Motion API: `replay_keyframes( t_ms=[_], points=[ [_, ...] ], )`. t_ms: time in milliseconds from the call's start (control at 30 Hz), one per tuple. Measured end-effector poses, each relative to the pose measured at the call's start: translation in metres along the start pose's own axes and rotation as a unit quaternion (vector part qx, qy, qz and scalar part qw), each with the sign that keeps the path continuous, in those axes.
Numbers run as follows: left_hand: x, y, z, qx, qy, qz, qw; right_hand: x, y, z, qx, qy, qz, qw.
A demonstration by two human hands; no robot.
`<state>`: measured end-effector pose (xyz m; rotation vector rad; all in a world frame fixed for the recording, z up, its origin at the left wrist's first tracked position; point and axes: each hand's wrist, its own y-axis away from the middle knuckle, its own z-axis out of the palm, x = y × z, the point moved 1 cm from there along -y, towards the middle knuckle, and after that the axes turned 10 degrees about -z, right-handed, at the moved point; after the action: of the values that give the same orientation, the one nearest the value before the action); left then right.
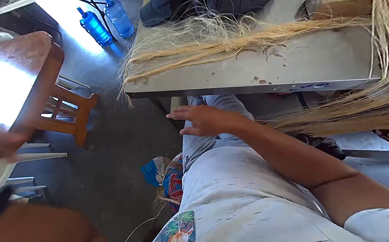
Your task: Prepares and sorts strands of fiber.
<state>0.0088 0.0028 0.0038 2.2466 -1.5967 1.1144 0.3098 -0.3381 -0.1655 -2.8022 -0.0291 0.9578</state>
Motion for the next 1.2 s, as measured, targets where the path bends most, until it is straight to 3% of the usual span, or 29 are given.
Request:
replay_keyframes(
  t_ms=[100, 200, 267, 367, 533, 767, 1100, 1200],
  points=[
    [0.031, -0.024, 0.116, -0.104, 0.049, 0.012, 0.993, -0.040, 0.000, -0.025, 0.108, -0.075, -0.040, 0.990],
    [0.059, -0.047, 0.213, -0.258, 0.131, 0.066, 0.955, -0.047, 0.008, -0.044, 0.198, -0.181, 0.018, 0.963],
    [0.069, -0.052, 0.258, -0.313, 0.201, 0.078, 0.925, -0.041, 0.018, -0.049, 0.229, -0.261, 0.054, 0.936],
    [0.082, -0.052, 0.297, -0.342, 0.266, 0.077, 0.898, -0.031, 0.033, -0.049, 0.277, -0.285, 0.063, 0.916],
    [0.087, -0.046, 0.319, -0.393, 0.280, 0.092, 0.871, -0.025, 0.052, -0.060, 0.321, -0.289, 0.065, 0.899],
    [0.059, -0.029, 0.325, -0.460, 0.260, 0.089, 0.844, -0.018, 0.073, -0.093, 0.347, -0.230, 0.079, 0.906],
    [0.057, -0.029, 0.321, -0.460, 0.256, 0.102, 0.844, -0.025, 0.077, -0.103, 0.364, -0.135, 0.061, 0.919],
    [0.050, -0.032, 0.314, -0.411, 0.264, 0.117, 0.865, -0.032, 0.081, -0.109, 0.405, -0.051, 0.060, 0.911]
  ],
)
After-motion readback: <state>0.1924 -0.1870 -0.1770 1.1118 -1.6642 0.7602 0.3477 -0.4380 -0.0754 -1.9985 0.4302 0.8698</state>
